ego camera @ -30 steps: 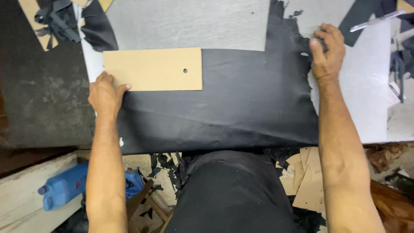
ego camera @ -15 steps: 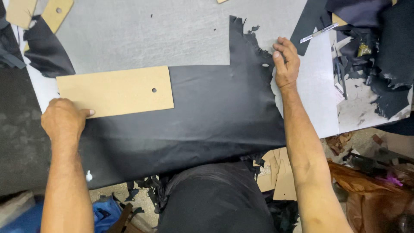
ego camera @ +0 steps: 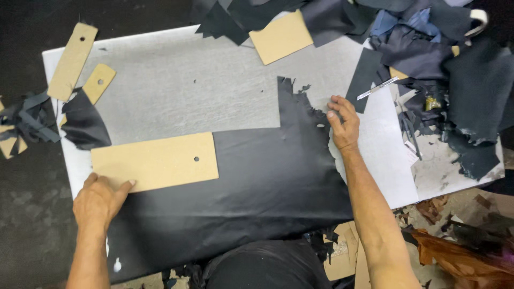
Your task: The person places a cardboard template on a large sheet of black fabric, traces its outline with a pen, and cuts along the marked line using a utility knife. The process is repeated multiple times to produce several identical fabric pieces, which are stacked on the table.
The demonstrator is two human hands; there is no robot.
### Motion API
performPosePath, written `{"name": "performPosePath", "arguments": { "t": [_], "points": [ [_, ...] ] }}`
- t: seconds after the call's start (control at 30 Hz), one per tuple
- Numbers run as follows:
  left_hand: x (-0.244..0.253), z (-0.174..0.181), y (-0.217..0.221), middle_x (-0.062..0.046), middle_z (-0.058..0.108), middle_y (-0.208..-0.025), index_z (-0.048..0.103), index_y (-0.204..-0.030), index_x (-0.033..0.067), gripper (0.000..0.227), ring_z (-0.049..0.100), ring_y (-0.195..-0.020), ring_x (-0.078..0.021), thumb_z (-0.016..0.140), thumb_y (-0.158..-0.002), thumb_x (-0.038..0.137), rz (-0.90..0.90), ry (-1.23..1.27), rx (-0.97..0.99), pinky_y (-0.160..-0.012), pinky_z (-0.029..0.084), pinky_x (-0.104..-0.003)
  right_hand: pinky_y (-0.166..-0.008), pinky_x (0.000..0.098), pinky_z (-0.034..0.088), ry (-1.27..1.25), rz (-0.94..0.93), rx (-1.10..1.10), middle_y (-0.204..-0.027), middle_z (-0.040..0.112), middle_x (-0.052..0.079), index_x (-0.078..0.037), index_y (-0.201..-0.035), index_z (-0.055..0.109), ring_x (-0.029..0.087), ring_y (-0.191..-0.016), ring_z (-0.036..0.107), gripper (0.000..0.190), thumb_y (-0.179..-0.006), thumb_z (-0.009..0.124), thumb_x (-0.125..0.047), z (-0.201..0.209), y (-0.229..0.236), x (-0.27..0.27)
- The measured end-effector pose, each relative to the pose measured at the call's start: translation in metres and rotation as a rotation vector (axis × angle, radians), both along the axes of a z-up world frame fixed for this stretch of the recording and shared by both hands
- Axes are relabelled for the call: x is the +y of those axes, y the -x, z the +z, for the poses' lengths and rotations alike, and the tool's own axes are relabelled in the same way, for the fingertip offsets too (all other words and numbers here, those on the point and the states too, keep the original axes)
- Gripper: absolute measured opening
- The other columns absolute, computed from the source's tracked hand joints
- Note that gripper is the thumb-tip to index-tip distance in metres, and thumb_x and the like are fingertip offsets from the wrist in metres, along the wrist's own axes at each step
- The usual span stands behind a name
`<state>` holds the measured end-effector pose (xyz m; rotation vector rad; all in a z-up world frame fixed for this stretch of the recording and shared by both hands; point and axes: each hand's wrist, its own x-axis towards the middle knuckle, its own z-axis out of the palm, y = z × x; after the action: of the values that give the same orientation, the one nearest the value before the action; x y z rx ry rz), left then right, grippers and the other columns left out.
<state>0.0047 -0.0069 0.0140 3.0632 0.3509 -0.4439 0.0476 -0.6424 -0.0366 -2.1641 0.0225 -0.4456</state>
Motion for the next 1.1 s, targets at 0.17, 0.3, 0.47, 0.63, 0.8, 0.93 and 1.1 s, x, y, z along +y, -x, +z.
{"name": "performPosePath", "arguments": {
  "t": [0.17,0.3,0.47,0.63,0.8,0.93,1.1],
  "points": [
    [-0.022,0.004,0.002,-0.025,0.057,-0.148,0.073,-0.11,-0.0135,0.1,0.062,-0.115,-0.0488,0.074,-0.074,0.08,0.062,-0.083,0.061,-0.09,0.055,-0.051,-0.116,0.0405,0.042,-0.009,-0.022,0.06,-0.136,0.067,0.014,0.0,-0.113,0.074,0.031,-0.135,0.057,0.031,-0.097,0.067,-0.025,0.009,0.007,0.005],
    [-0.021,-0.004,0.007,-0.028,0.061,-0.138,0.07,-0.116,-0.0156,0.106,0.062,-0.107,-0.0484,0.078,-0.072,0.08,0.033,-0.105,0.028,-0.084,0.056,-0.052,-0.117,0.0421,0.042,-0.027,0.008,0.027,-0.136,0.067,0.016,0.002,-0.113,0.074,0.032,-0.136,0.056,0.032,-0.099,0.066,-0.025,0.011,0.001,0.003],
    [-0.016,-0.017,0.016,-0.027,0.064,-0.136,0.074,-0.102,-0.0147,0.1,0.062,-0.107,-0.0486,0.08,-0.078,0.082,-0.084,-0.151,-0.106,-0.083,0.055,-0.051,-0.111,0.0392,0.047,-0.149,0.032,0.032,-0.136,0.065,0.018,0.005,-0.114,0.073,0.031,-0.13,0.059,0.031,-0.101,0.064,-0.022,0.006,0.004,-0.006],
    [-0.009,-0.021,0.021,-0.027,0.067,-0.121,0.074,-0.101,-0.0149,0.1,0.063,-0.105,-0.0484,0.08,-0.081,0.083,-0.073,-0.186,-0.059,-0.087,0.054,-0.052,-0.111,0.0388,0.049,-0.18,0.042,0.028,-0.135,0.065,0.018,0.004,-0.113,0.073,0.03,-0.129,0.06,0.03,-0.102,0.064,-0.022,-0.002,0.009,-0.005],
    [-0.003,-0.027,0.017,-0.028,0.063,-0.131,0.071,-0.107,-0.0175,0.101,0.061,-0.106,-0.0503,0.083,-0.08,0.079,-0.007,-0.145,-0.046,-0.083,0.053,-0.054,-0.112,0.0394,0.049,-0.179,0.045,-0.008,-0.134,0.067,0.018,0.004,-0.111,0.075,0.03,-0.129,0.061,0.028,-0.101,0.065,-0.02,-0.002,-0.006,-0.008],
    [-0.011,-0.029,0.025,-0.036,0.053,-0.144,0.062,-0.133,-0.0137,0.094,0.057,-0.112,-0.0543,0.087,-0.081,0.06,-0.045,-0.011,-0.143,-0.086,0.051,-0.057,-0.108,0.0378,0.05,-0.148,0.044,-0.015,-0.131,0.068,0.018,0.004,-0.11,0.075,0.029,-0.123,0.064,0.025,-0.102,0.066,-0.018,-0.013,0.003,-0.015],
    [-0.025,-0.027,0.032,-0.037,0.044,-0.152,0.054,-0.148,-0.0055,0.093,0.047,-0.128,-0.0562,0.089,-0.084,0.052,0.071,0.074,-0.159,-0.1,0.045,-0.058,-0.113,0.0409,0.045,-0.09,0.083,-0.036,-0.131,0.07,0.018,0.006,-0.108,0.074,0.032,-0.127,0.062,0.022,-0.102,0.069,-0.015,-0.021,-0.001,-0.019]
  ]
}}
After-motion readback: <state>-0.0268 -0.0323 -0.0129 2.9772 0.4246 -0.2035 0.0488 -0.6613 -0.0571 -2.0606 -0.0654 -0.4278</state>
